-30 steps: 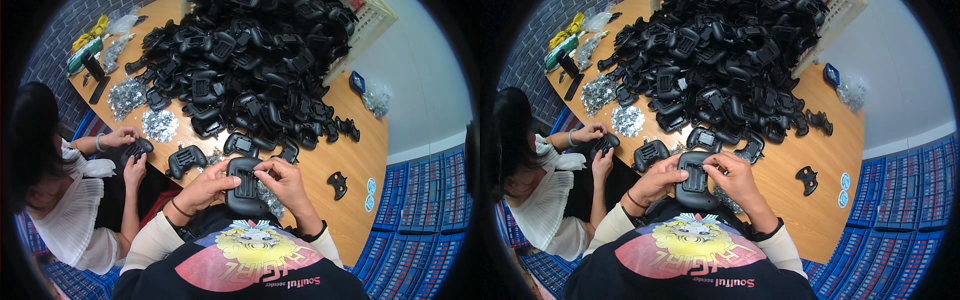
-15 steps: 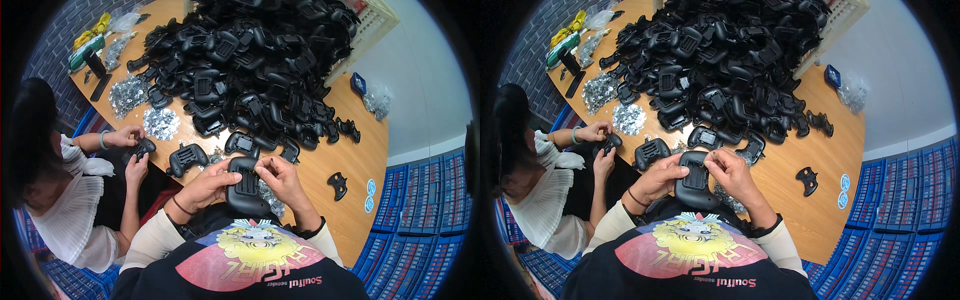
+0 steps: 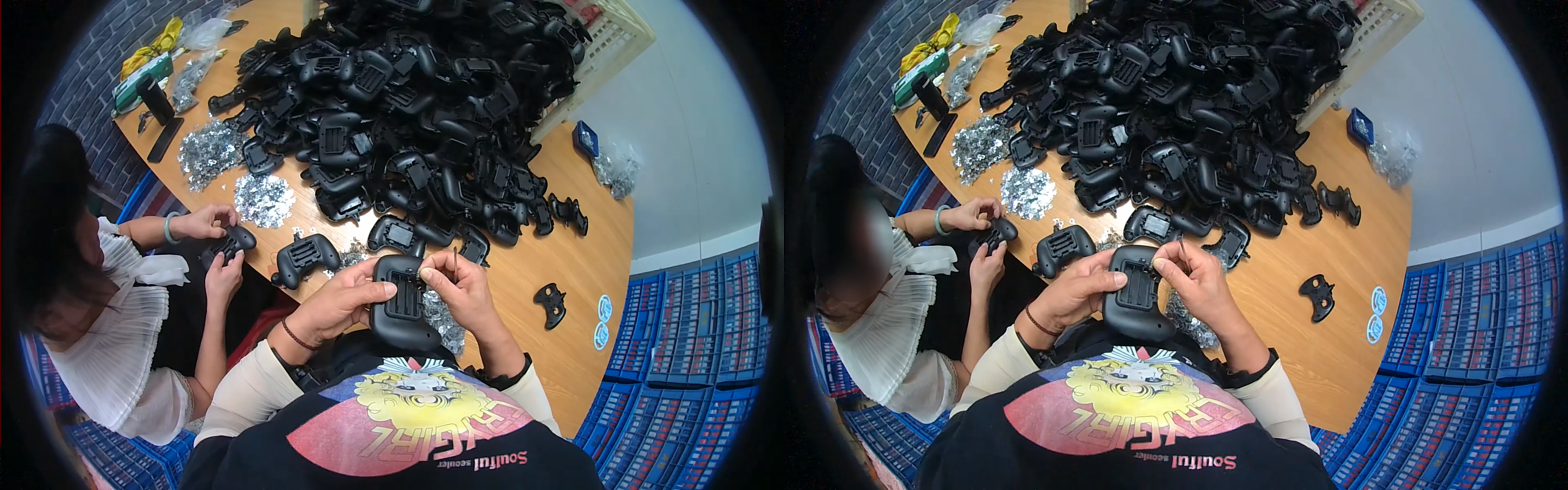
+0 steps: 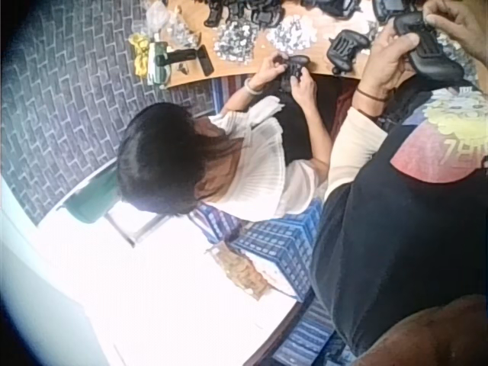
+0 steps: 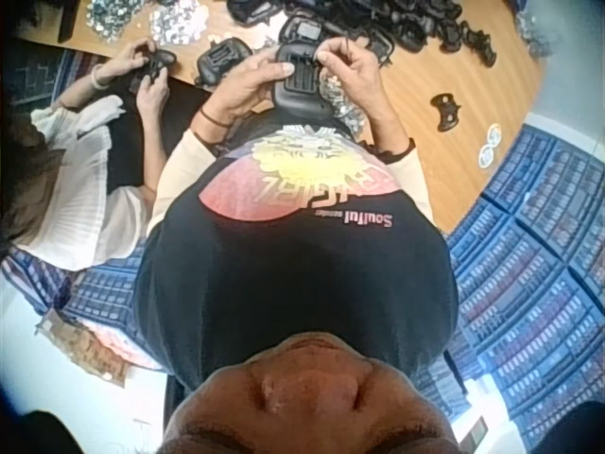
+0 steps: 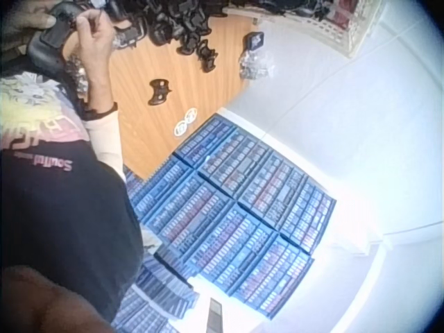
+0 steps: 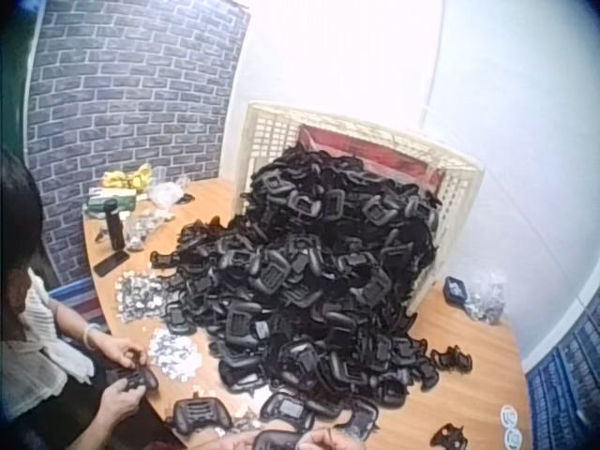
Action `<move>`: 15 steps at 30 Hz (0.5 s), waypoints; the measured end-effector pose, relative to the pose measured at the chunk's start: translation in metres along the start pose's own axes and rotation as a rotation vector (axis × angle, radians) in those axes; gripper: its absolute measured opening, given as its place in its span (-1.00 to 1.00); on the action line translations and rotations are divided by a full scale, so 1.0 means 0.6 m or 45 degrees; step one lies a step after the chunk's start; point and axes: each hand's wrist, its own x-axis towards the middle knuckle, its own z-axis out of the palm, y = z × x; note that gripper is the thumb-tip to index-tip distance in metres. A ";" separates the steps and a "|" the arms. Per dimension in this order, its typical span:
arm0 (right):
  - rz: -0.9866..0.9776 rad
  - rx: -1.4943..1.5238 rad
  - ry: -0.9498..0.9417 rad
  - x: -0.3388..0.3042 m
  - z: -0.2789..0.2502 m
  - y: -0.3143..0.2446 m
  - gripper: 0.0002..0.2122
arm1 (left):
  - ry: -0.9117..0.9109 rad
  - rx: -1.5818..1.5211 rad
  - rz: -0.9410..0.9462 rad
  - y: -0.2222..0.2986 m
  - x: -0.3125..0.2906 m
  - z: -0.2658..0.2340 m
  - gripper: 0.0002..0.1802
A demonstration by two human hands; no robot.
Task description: The person sits at a table and assembles black plastic components by hand. They pick up a plastic housing, insert small metal pins into slots, and place a cover piece on top. The person repeats this process with multiple units, handling the parts and pins directly without tools.
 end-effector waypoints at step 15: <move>-0.195 -0.403 0.059 -0.004 0.005 -0.023 -0.92 | -0.055 -0.001 0.012 -0.005 0.002 -0.006 -0.42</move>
